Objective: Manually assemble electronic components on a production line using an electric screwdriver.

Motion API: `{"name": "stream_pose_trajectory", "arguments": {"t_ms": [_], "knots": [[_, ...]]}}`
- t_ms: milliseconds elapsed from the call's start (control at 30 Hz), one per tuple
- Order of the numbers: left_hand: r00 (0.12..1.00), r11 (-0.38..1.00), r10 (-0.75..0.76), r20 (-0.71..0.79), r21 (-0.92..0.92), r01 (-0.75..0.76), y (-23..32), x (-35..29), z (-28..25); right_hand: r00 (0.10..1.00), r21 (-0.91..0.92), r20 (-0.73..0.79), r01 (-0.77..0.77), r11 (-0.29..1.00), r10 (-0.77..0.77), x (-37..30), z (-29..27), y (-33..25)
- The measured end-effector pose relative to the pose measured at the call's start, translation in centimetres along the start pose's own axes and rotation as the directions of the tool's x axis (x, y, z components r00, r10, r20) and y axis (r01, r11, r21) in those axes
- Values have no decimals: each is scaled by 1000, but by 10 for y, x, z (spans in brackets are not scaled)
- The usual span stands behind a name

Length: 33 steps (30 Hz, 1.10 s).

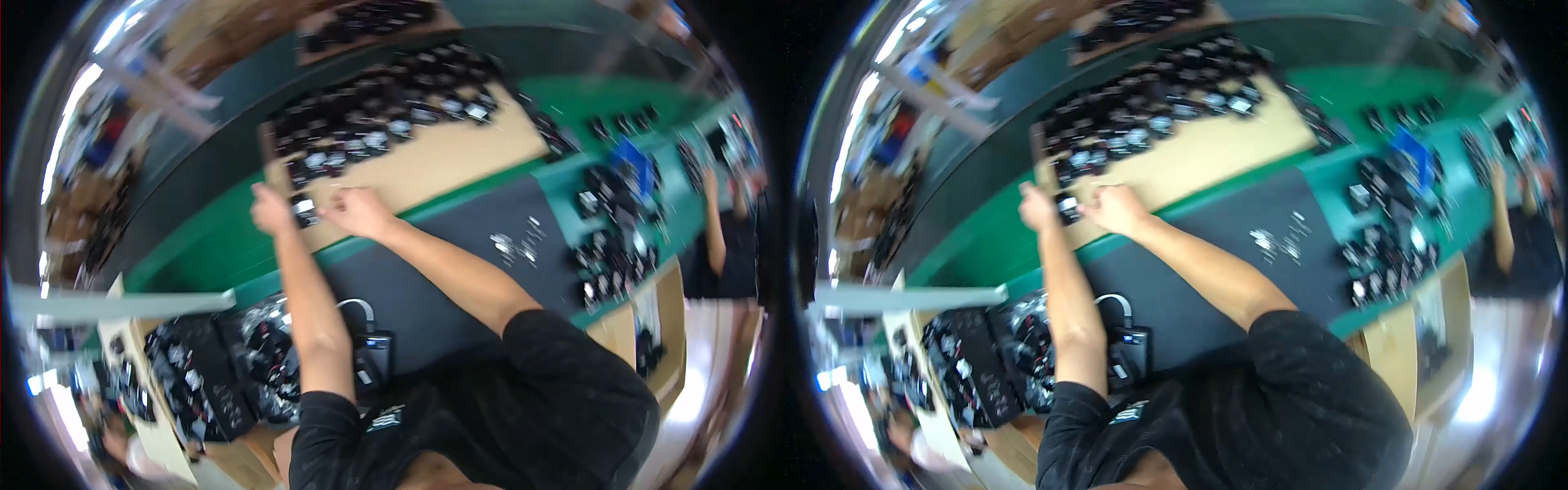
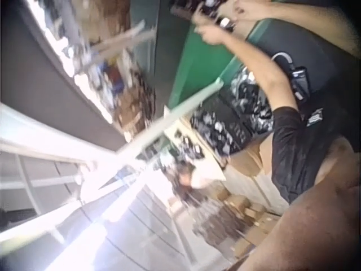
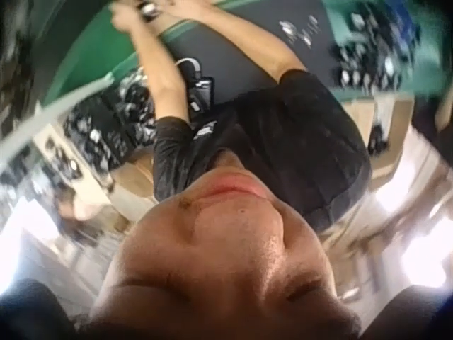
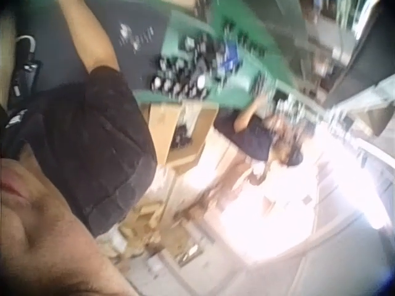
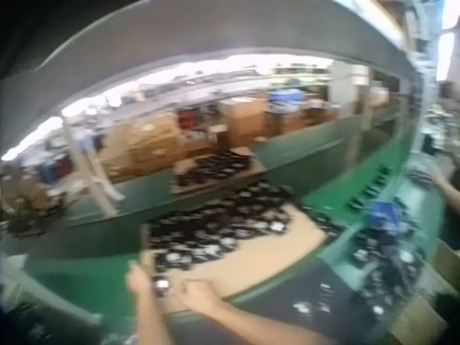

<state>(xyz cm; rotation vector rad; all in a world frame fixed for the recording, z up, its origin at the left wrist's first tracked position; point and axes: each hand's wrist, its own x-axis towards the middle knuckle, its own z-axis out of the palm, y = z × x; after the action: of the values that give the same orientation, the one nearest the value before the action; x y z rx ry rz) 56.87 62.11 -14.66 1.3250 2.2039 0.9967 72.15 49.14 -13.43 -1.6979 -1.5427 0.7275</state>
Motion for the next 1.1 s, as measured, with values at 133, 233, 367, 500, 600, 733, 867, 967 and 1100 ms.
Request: {"name": "stream_pose_trajectory", "arguments": {"t_ms": [133,233,367,500,600,733,867,967,1100], "knots": [[1000,1000,-17,-15,8,17,-11,16,-11,973,-105,0,231,967,-232,-95,-105,31],[1000,999,-11,19,41,11,-3,13,-12,980,-149,-200,-47,988,16,-191,-199,48],[997,1000,-4,78,-1,4,4,5,-3,723,-199,-580,-573,795,375,-296,-267,75],[997,999,39,63,11,-40,2,-7,-4,722,-299,-587,-613,731,366,-322,-274,90],[998,999,46,38,22,-47,-3,-5,-5,785,-408,-505,-583,703,358,-316,-273,98],[998,998,57,24,31,-58,-5,-4,-5,751,-436,-561,-626,647,348,-309,-276,110],[999,999,39,25,25,-39,-3,-5,-7,771,-443,-492,-622,646,406,-300,-284,113],[999,999,36,24,17,-36,-2,-6,-7,760,-437,-442,-647,625,477,-292,-289,109],[999,999,41,11,30,-42,-2,-6,0,785,-560,-394,-618,552,479,-290,-295,111]]}}
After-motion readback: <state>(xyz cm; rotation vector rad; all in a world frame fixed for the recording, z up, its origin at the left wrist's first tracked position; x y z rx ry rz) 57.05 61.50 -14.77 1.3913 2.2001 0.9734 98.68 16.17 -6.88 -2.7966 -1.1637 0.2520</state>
